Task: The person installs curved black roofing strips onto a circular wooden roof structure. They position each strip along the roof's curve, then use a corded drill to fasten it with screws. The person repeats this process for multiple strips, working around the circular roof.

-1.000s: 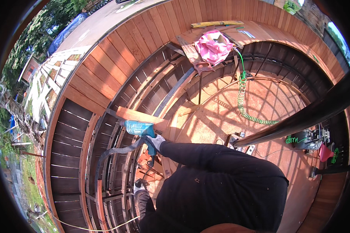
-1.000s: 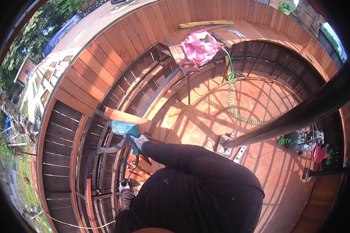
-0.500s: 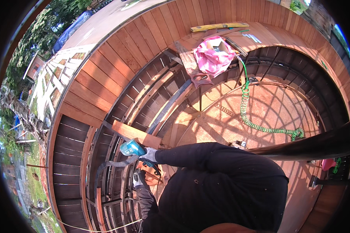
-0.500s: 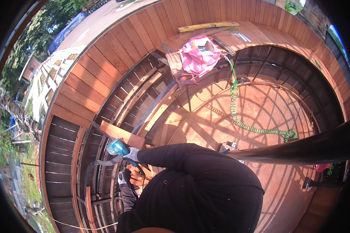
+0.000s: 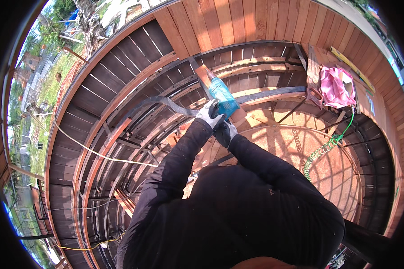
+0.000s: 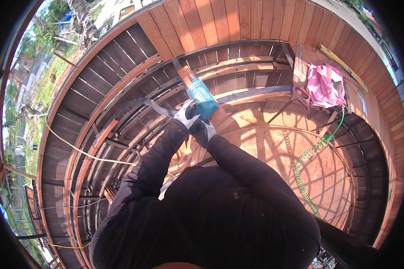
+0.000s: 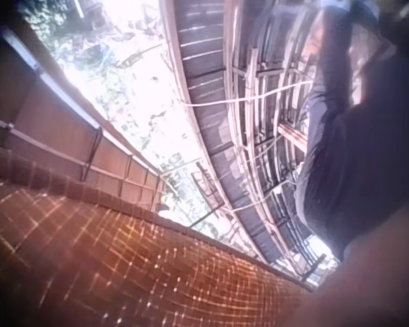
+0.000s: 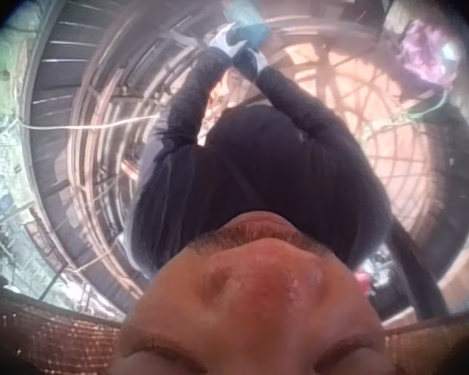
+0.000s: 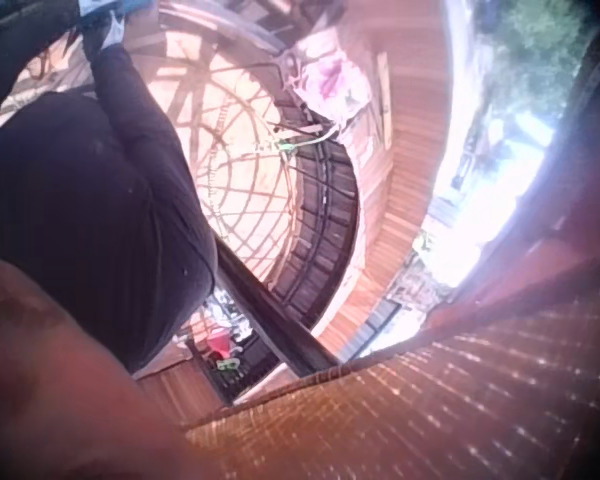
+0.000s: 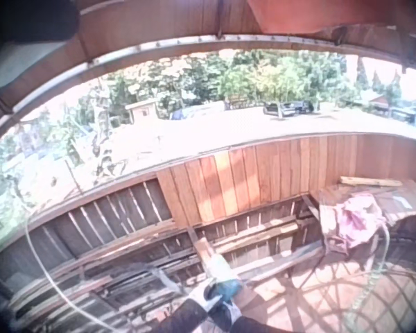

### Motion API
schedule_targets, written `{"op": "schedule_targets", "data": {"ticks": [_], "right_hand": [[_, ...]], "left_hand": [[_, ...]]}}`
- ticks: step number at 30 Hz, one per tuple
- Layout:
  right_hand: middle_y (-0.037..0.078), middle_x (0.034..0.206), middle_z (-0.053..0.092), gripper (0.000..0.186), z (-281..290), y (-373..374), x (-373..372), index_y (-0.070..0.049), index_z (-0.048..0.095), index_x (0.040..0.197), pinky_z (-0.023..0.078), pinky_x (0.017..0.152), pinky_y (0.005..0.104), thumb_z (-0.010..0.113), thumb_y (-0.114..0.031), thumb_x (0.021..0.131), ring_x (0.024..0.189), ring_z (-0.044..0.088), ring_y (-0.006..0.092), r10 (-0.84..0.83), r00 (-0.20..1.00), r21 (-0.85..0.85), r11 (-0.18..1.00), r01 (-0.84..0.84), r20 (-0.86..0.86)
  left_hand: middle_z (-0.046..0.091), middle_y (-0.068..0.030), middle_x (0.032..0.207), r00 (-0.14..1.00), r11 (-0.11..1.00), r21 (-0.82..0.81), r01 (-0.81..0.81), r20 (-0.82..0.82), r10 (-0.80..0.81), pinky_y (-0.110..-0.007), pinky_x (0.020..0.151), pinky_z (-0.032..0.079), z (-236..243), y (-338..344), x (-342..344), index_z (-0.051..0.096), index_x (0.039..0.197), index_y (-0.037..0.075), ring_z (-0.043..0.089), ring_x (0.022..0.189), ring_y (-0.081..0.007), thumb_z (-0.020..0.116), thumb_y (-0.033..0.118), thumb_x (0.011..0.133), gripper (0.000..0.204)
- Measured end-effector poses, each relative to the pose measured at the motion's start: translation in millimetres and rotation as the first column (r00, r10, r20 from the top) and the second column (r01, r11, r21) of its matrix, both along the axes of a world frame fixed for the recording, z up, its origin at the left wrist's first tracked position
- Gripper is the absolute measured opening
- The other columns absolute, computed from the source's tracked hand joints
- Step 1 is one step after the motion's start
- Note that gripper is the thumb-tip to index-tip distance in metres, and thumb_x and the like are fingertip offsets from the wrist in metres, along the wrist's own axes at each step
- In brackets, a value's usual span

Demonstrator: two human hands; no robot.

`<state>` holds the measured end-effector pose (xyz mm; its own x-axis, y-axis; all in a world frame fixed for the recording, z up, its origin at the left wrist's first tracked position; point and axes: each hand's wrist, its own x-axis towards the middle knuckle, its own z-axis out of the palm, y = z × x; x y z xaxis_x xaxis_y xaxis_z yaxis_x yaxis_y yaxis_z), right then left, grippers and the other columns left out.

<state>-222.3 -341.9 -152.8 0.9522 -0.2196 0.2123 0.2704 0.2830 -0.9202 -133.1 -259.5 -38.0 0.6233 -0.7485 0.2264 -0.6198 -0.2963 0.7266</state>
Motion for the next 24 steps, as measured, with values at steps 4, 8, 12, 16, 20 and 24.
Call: {"op": "schedule_targets", "data": {"ticks": [4, 8, 12, 16, 20, 24], "right_hand": [[0.004, 0.112, 0.064, 0.025, 21.5, 0.4, -7.5, -0.016, 0.057, 0.118, 0.053, 0.085, 0.0416, 0.055, -0.026, 0.096, 0.098, 0.064, 0.0201, 0.186, 0.897, 0.663, 0.735, 0.145, -0.402], [0.007, 0.104, 0.068, 0.024, 40.9, 3.4, -19.9, -0.008, 0.060, 0.115, 0.055, 0.080, 0.0355, 0.059, -0.021, 0.095, 0.088, 0.067, 0.0182, 0.088, 0.908, 0.515, 0.844, 0.150, -0.409], [0.010, 0.100, 0.068, 0.025, 85.4, -28.0, -73.2, -0.002, 0.061, 0.112, 0.058, 0.074, 0.0312, 0.060, -0.020, 0.095, 0.086, 0.069, 0.0191, 0.098, 0.794, 0.076, 0.995, -0.066, -0.600], [0.010, 0.091, 0.069, 0.024, 106.7, -102.6, -145.7, -0.002, 0.064, 0.109, 0.058, 0.068, 0.0303, 0.061, -0.020, 0.093, 0.076, 0.069, 0.0179, -0.073, 0.895, 0.010, 0.996, 0.086, -0.441], [0.006, 0.085, 0.066, 0.023, 181.4, -242.5, -208.3, 0.000, 0.062, 0.111, 0.054, 0.063, 0.0263, 0.059, -0.015, 0.094, 0.068, 0.064, 0.0128, -0.567, 0.776, -0.213, 0.823, 0.526, -0.274], [0.005, 0.088, 0.067, 0.020, 227.4, -419.3, -256.3, -0.003, 0.065, 0.110, 0.052, 0.063, 0.0251, 0.054, -0.005, 0.094, 0.072, 0.062, 0.0116, -0.836, 0.544, -0.262, 0.543, 0.798, -0.076]], "left_hand": [[0.044, -0.0238, 0.139, 0.995, 0.968, 0.230, -0.103, 0.015, 0.102, -0.039, 0.109, 0.036, -4.1, -4.1, -9.0, 0.036, 0.141, 0.000, 0.045, 0.129, -0.0364, 0.079, 0.033, 0.070, 0.089], [0.048, -0.0242, 0.135, 0.995, 0.982, 0.159, -0.099, -0.013, 0.102, -0.041, 0.104, 0.041, -35.3, 7.5, 4.1, 0.029, 0.146, 0.003, 0.051, 0.122, -0.0360, 0.081, 0.036, 0.065, 0.101], [0.054, -0.0230, 0.128, 0.981, 0.964, 0.191, -0.187, 0.092, 0.172, -0.040, 0.095, 0.048, -27.4, 10.0, -4.4, 0.033, 0.145, 0.005, 0.057, 0.116, -0.0340, 0.083, 0.020, 0.060, 0.100], [0.055, -0.0214, 0.126, 0.983, 0.970, 0.161, -0.184, 0.049, 0.179, -0.045, 0.098, 0.044, -33.3, 14.4, -12.6, 0.033, 0.146, 0.008, 0.056, 0.113, -0.0356, 0.083, 0.021, 0.059, 0.101], [0.058, -0.0151, 0.117, 0.971, 0.991, -0.106, -0.083, -0.232, 0.056, -0.036, 0.086, 0.051, -86.0, 24.2, 16.2, 0.036, 0.142, 0.004, 0.061, 0.103, -0.0258, 0.075, 0.002, 0.068, 0.084], [0.056, -0.0122, 0.115, 0.814, 0.922, -0.205, -0.328, -0.557, 0.166, -0.030, 0.077, 0.051, -99.7, 41.1, 33.2, 0.028, 0.144, 0.005, 0.059, 0.095, -0.0179, 0.061, -0.004, 0.082, 0.071]]}}
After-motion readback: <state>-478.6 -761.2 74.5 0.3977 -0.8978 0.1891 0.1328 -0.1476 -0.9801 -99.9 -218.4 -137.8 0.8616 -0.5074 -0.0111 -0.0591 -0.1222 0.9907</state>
